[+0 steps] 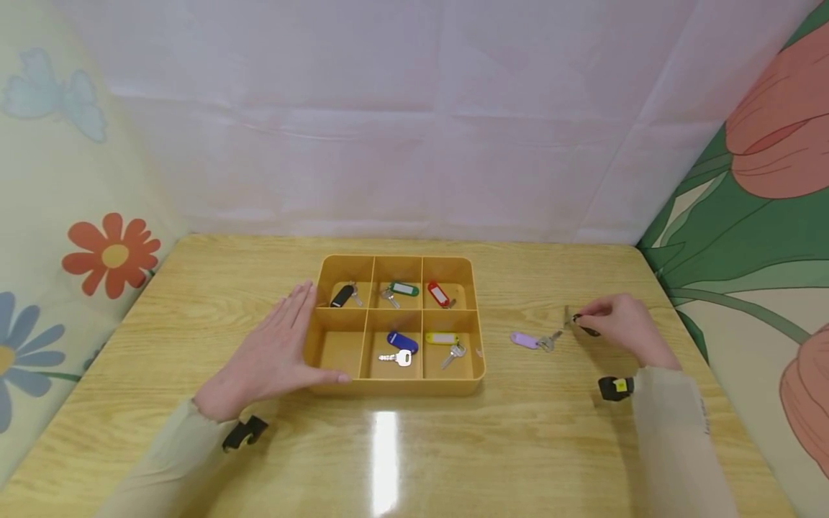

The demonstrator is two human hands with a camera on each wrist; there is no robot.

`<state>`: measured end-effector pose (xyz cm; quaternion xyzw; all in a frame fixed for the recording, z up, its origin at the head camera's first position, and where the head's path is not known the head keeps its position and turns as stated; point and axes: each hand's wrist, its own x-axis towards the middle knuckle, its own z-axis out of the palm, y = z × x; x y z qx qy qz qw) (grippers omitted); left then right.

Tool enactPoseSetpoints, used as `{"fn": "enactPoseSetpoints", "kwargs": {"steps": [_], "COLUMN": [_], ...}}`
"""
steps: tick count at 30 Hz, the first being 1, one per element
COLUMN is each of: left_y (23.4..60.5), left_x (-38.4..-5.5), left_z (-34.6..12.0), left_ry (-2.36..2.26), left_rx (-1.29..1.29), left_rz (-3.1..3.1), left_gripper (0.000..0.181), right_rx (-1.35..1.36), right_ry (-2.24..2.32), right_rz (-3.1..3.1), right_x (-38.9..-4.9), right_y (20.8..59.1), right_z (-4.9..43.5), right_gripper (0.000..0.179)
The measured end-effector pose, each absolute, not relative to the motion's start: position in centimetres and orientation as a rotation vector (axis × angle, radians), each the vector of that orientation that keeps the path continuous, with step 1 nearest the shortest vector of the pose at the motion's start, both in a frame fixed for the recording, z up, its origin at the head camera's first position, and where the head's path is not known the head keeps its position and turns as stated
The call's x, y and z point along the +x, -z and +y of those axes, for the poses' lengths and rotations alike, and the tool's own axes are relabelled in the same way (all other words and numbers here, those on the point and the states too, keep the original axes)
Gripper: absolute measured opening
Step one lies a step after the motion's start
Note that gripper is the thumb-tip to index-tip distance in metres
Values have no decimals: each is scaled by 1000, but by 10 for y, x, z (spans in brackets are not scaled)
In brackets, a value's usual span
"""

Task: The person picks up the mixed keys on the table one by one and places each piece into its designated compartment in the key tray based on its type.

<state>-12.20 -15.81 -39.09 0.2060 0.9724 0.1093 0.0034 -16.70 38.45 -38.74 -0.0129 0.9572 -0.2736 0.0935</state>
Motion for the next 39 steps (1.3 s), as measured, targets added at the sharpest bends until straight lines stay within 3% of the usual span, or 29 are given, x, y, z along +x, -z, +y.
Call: {"fn": "enactPoseSetpoints", "kwargs": {"steps": [39], "left_y": [390], "left_x": [-122], "left_z": [-159], "left_ry": [-341], "left_rx": [659], "left_rz": [3043], "left_gripper": [147], "right_rx": [-97], "right_ry": [919], "right_rz": [2912], "right_x": [-166], "right_y": [373], "right_z": [373], "right_gripper": [27]}}
